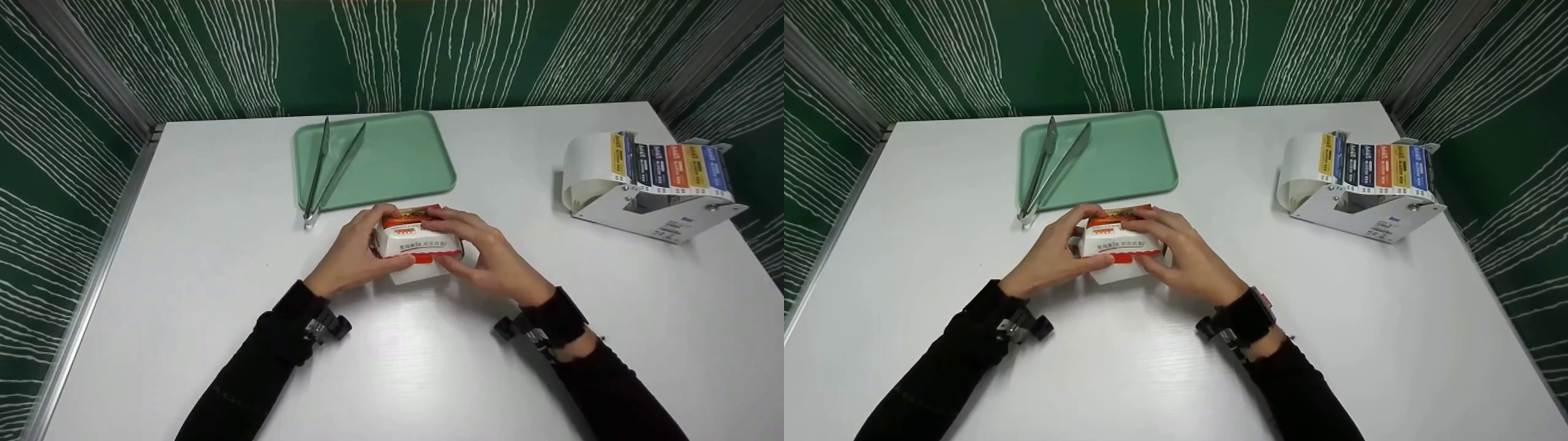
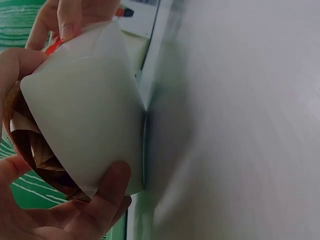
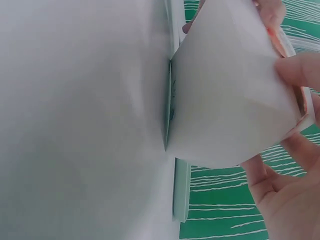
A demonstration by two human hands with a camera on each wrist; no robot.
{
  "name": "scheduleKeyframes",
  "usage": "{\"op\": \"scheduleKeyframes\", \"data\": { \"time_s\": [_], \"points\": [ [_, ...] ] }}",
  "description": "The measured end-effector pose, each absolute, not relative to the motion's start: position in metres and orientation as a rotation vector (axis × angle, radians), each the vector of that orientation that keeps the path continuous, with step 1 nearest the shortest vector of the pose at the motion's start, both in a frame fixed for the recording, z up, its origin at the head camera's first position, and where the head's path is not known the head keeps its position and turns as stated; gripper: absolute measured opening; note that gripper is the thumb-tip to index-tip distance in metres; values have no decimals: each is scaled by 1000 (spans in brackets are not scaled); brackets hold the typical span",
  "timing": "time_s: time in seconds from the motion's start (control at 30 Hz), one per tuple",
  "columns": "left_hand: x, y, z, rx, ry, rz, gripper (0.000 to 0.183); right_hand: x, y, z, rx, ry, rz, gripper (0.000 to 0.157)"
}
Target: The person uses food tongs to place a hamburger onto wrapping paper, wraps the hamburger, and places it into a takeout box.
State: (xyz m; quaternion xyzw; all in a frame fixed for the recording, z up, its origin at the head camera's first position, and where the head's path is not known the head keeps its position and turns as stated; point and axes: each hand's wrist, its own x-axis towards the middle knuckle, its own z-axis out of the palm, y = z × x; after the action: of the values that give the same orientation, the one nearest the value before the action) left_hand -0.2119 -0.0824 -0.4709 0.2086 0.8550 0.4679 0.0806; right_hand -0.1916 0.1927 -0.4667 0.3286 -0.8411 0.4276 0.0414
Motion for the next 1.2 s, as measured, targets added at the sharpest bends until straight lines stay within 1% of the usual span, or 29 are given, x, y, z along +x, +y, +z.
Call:
{"op": "scheduleKeyframes", "data": {
  "time_s": [0.3,0.43,0.5,0.6,0.73,0.83,0.93,1.03,1.2],
  "points": [
    [-207,-79,-467,603,2560,1414,71,-187,188,-465,1015,-2547,1265,57],
    [-209,-80,-468,603,2558,1444,68,-186,187,-465,1020,-2562,1231,61],
    [-210,-80,-468,606,2552,1458,66,-187,188,-466,1027,-2563,1239,66],
    [-211,-82,-468,603,2525,1499,63,-189,189,-468,997,-2571,1317,80],
    [-212,-83,-467,613,2477,1560,62,-191,190,-471,848,-2641,1521,103],
    [-211,-82,-466,613,2454,1576,62,-193,190,-473,758,-2700,1682,112],
    [-210,-81,-466,592,2453,1585,60,-194,190,-473,735,-2732,1751,113],
    [-210,-80,-465,581,2466,1592,59,-193,188,-472,703,-2747,1724,114],
    [-210,-81,-463,579,2460,1588,62,-191,186,-472,670,-2720,1689,108]
  ]
}}
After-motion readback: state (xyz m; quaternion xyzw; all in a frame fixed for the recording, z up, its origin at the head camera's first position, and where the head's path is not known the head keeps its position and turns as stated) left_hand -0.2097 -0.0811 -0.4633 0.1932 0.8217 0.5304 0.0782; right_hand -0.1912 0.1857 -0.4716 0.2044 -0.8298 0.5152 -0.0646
